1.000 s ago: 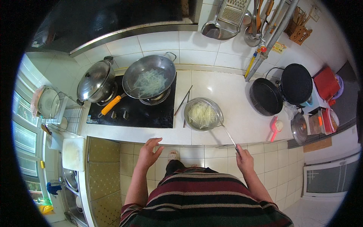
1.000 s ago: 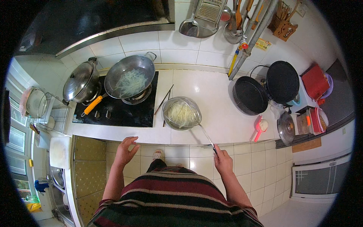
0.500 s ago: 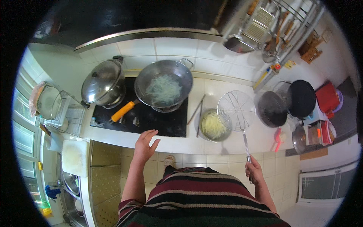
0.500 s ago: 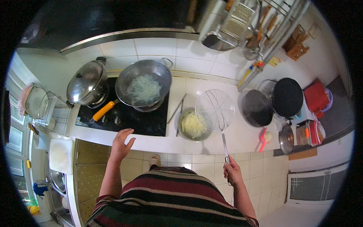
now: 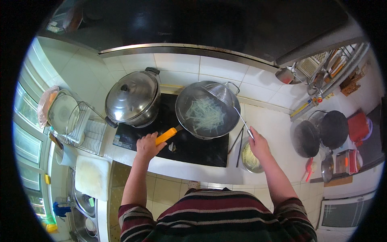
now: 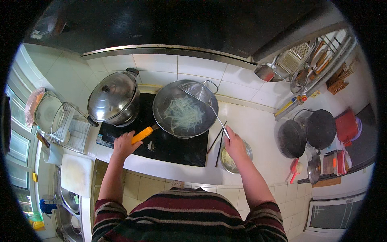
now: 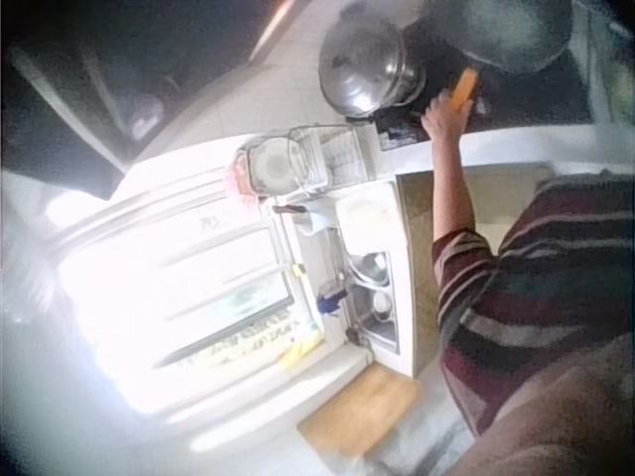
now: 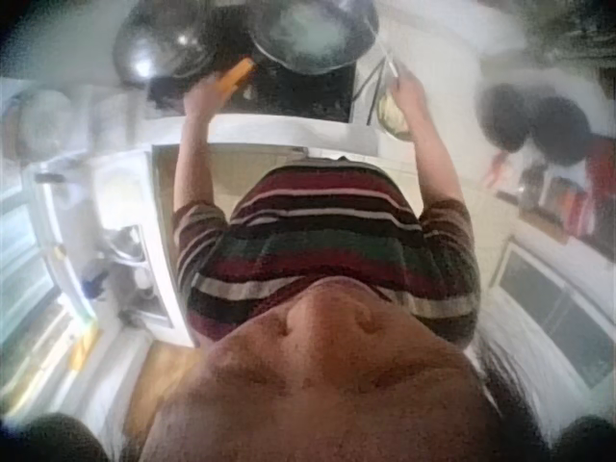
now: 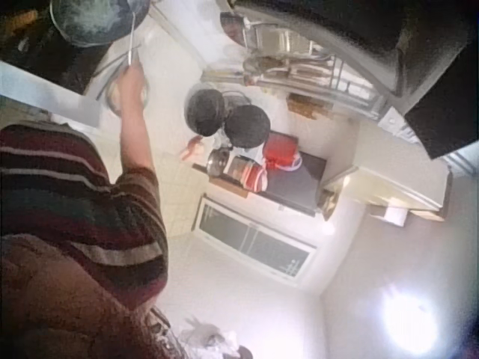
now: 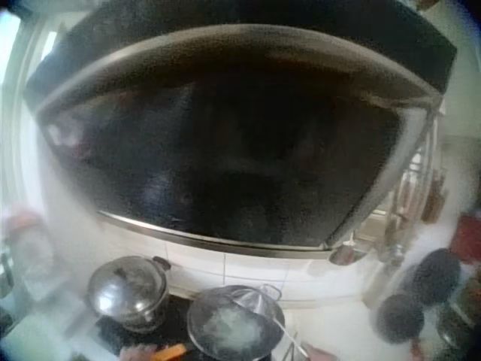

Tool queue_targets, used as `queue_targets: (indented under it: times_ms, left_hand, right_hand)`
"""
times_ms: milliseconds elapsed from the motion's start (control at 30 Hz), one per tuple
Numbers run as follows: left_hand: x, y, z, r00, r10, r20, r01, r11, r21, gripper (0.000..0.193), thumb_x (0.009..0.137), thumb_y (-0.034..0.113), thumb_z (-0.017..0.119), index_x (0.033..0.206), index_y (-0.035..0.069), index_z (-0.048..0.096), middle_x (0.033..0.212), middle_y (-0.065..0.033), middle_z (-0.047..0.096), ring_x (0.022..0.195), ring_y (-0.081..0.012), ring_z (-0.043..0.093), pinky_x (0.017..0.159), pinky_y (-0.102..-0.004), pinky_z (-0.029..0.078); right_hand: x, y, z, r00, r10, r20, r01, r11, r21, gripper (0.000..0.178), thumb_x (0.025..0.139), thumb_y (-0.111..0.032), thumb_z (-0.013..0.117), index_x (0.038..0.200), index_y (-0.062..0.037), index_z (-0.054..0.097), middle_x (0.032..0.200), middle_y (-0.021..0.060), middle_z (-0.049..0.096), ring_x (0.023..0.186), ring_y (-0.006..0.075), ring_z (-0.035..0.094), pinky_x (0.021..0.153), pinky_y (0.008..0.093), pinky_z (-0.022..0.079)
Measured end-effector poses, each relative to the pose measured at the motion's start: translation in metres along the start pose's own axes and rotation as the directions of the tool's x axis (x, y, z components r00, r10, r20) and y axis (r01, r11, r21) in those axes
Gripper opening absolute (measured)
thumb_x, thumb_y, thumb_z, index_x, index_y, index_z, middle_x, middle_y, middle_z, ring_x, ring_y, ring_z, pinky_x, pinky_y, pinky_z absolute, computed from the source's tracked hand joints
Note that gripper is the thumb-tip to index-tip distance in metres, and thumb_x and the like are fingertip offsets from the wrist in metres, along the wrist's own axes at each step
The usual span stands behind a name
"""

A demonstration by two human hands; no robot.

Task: The person washes a knife and cutting board in the sink, then moves to the stove to stir boiling noodles with chopsticks. They use a strainer to transfer the cooked noodles from the pot into a metal bowl, drain the water, and return the noodles to the bowl.

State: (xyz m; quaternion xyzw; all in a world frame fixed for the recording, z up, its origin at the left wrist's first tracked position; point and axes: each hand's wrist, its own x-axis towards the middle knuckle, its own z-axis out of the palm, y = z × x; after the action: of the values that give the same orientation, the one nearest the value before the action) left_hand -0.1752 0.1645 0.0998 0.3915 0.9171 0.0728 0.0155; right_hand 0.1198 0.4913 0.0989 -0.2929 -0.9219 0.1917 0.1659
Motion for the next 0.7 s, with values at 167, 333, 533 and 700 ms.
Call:
queue_targets:
  times_ms: [167,333,533,700]
  left_hand:
    - [0.010,-0.010,0.017,0.995,0.074,0.066,-0.066,0.991,-0.114,0.048,0.076,0.046,0.062,0.107,0.010,0.056,0.081,-0.0120,0.064,0.074,-0.0292,0.063,0.064,-0.0380,0.050]
    - [0.009,-0.017,0.022,0.988,0.145,-0.062,-0.151,0.983,-0.104,0.044,0.077,0.045,0.060,0.100,0.008,0.057,0.074,-0.0107,0.063,0.068,-0.0272,0.063,0.059,-0.0362,0.050]
    - [0.007,-0.011,0.017,0.997,0.082,-0.017,-0.083,0.992,-0.097,0.041,0.078,0.043,0.060,0.100,0.008,0.057,0.075,-0.0098,0.063,0.070,-0.0262,0.063,0.061,-0.0353,0.050]
    - [0.007,-0.016,0.024,0.995,0.069,-0.078,-0.079,0.987,-0.138,0.044,0.076,0.045,0.061,0.105,0.011,0.057,0.081,-0.0088,0.064,0.072,-0.0282,0.063,0.059,-0.0375,0.050]
  right_hand:
    - [0.041,-0.004,0.028,0.999,-0.027,0.047,0.026,0.999,0.018,0.045,0.082,-0.015,0.055,0.125,-0.0094,0.043,0.085,0.0227,0.059,0.077,0.0373,0.058,0.068,0.0445,0.047]
    - [0.044,0.005,0.027,0.965,-0.219,0.142,0.217,0.976,0.026,0.045,0.082,-0.018,0.055,0.126,-0.0187,0.044,0.083,0.0176,0.059,0.073,0.0354,0.059,0.064,0.0423,0.047]
    - [0.042,0.018,-0.052,0.899,-0.262,0.351,0.367,0.887,-0.279,0.045,0.081,-0.021,0.056,0.124,-0.0239,0.045,0.074,0.0109,0.055,0.065,0.0307,0.058,0.059,0.0405,0.049]
    - [0.046,0.029,-0.061,0.949,-0.226,0.218,0.290,0.899,-0.330,0.043,0.085,-0.024,0.053,0.126,-0.0227,0.043,0.076,0.0117,0.056,0.064,0.0301,0.058,0.058,0.0398,0.050]
